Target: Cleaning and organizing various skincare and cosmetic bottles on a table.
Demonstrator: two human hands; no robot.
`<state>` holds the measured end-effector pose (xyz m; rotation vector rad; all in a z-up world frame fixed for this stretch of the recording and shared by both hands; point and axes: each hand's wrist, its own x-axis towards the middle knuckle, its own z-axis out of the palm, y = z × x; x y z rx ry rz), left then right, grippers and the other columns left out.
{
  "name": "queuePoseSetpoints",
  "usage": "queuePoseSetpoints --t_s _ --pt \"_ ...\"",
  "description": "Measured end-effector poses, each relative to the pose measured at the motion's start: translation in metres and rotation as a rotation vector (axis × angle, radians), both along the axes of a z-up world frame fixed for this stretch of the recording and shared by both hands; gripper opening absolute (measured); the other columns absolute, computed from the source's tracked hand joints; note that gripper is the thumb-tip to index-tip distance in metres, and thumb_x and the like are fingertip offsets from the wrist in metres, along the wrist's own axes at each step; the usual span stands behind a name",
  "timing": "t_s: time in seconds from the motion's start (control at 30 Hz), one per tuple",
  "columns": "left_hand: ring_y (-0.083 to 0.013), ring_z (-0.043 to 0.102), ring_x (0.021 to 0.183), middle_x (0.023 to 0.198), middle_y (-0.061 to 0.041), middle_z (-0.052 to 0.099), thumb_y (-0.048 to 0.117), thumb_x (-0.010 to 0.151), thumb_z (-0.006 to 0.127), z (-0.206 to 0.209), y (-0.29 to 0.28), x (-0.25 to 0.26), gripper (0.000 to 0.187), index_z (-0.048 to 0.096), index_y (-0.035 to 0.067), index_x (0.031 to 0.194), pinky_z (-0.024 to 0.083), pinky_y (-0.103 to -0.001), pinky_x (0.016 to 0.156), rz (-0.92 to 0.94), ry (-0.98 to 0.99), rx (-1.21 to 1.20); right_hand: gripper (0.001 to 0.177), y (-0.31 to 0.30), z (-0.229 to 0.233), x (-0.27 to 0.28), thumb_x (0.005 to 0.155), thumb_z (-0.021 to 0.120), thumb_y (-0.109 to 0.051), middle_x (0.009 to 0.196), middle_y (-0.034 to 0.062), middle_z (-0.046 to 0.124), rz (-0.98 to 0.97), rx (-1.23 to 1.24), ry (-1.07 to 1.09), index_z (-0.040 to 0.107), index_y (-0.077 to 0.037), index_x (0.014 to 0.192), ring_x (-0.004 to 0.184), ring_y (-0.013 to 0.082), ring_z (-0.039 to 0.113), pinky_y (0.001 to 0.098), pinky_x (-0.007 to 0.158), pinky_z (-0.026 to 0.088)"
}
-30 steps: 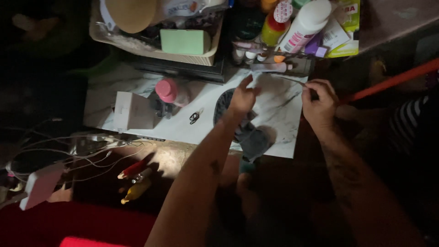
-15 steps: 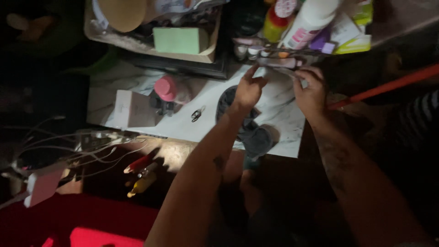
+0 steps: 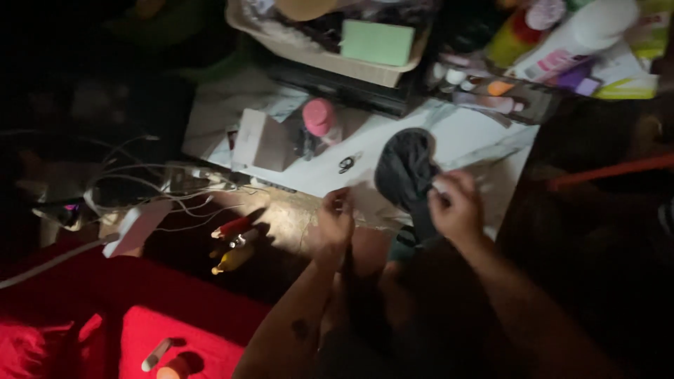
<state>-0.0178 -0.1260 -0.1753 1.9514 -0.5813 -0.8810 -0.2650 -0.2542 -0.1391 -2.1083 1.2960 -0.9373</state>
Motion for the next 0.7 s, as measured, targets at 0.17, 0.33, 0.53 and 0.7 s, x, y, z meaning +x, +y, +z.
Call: queuePoseSetpoints --t_s 0.17,0.33,0.53,0.7 --pt "-0.0243 0.067 0.092 0.11 -0.015 0.071 0.013 0.097 0.066 -0.002 0.001 0.038 0.026 0.069 0.003 0.12 0.057 -0.038 0.078 -0.181 -0.416 -0.026 0.047 0.018 -0.007 0.052 0.091 0.072 -0.024 0.146 0.0228 0.053 0.284 0.046 0.312 0.066 -0.005 0.134 0.136 0.0441 0.048 0.0588 0.113 0.038" --pt "-0.0352 0.064 0.11 0.121 -0.018 0.067 0.016 0.092 0.064 0.05 -0.048 0.057 0.041 0.064 0.001 0.13 0.058 -0.048 0.091 -0.376 -0.84 -0.239 0.059 0.014 -0.014 0.092 0.097 0.063 -0.03 0.163 0.0274 0.037 0.27 -0.034 0.539 0.054 -0.009 0.152 0.152 0.0507 0.029 0.0669 0.122 0.024" --pt "-0.0357 0.064 0.108 0.117 -0.015 0.066 0.004 0.086 0.058 0.016 -0.031 0.07 0.033 0.07 0.008 0.116 0.058 -0.044 0.08 -0.674 -0.718 0.113 0.07 0.023 -0.021 0.132 0.095 0.063 -0.034 0.167 0.0322 0.025 0.251 0.025 0.59 0.048 -0.002 0.156 0.152 0.0574 0.014 0.0694 0.121 0.012" --pt "-0.0371 0.065 0.101 0.107 -0.017 0.067 0.001 0.094 0.06 0.07 0.027 0.077 0.02 0.07 0.006 0.111 0.055 -0.045 0.087 -0.293 -0.449 -0.283 0.075 0.045 -0.014 0.186 0.091 0.062 -0.038 0.163 0.0353 0.021 0.216 0.093 0.693 0.043 -0.005 0.156 0.149 0.0577 0.01 0.0701 0.118 0.008"
